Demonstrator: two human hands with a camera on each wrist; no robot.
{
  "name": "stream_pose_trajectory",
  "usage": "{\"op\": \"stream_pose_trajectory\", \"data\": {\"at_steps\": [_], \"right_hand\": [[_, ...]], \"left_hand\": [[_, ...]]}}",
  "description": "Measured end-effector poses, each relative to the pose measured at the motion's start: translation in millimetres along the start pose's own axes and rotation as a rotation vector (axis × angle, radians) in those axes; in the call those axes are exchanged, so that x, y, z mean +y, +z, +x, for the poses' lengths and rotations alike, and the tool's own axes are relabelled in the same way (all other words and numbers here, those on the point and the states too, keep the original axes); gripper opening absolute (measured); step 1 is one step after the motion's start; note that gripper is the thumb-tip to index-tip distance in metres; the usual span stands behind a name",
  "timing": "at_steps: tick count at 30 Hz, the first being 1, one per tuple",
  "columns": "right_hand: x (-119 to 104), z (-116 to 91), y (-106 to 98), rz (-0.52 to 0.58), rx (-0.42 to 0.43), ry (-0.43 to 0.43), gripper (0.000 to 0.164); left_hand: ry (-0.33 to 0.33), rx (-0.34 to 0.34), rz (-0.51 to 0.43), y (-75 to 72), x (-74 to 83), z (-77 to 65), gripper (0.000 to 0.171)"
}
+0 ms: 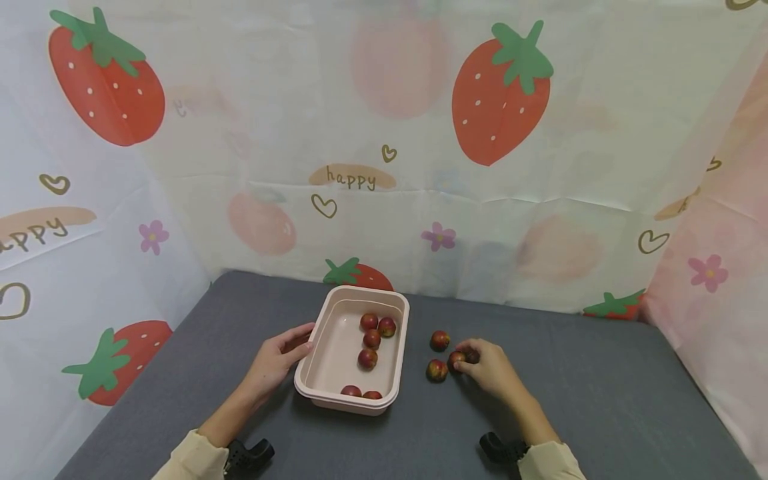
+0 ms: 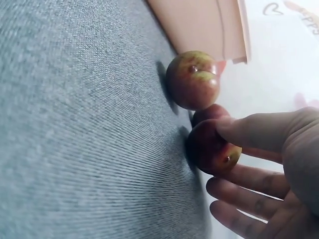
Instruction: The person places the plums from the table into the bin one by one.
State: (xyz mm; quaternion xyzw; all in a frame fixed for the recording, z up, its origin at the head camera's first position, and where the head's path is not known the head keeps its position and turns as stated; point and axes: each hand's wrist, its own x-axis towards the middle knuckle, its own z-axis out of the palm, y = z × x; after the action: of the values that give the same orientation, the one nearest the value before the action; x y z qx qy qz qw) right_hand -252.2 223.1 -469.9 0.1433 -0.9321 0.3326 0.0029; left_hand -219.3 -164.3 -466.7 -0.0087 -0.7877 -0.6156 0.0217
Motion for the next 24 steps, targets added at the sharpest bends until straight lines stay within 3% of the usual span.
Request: {"op": "stream_pose_trajectory", "data": {"at_steps": [16, 24], "right_hand": [[0.1, 3.7, 1.0, 0.029, 0.039, -0.013, 0.023], [1.4, 1.4, 3.9, 0.031, 0.018, 0.007, 0.024]], "left_hand": [[0.020, -0.021, 0.015, -2.4, 4.4, -0.9, 0.045], [0.017, -0.017, 0.029, -1.6, 4.6, -4.1, 0.044]]}}
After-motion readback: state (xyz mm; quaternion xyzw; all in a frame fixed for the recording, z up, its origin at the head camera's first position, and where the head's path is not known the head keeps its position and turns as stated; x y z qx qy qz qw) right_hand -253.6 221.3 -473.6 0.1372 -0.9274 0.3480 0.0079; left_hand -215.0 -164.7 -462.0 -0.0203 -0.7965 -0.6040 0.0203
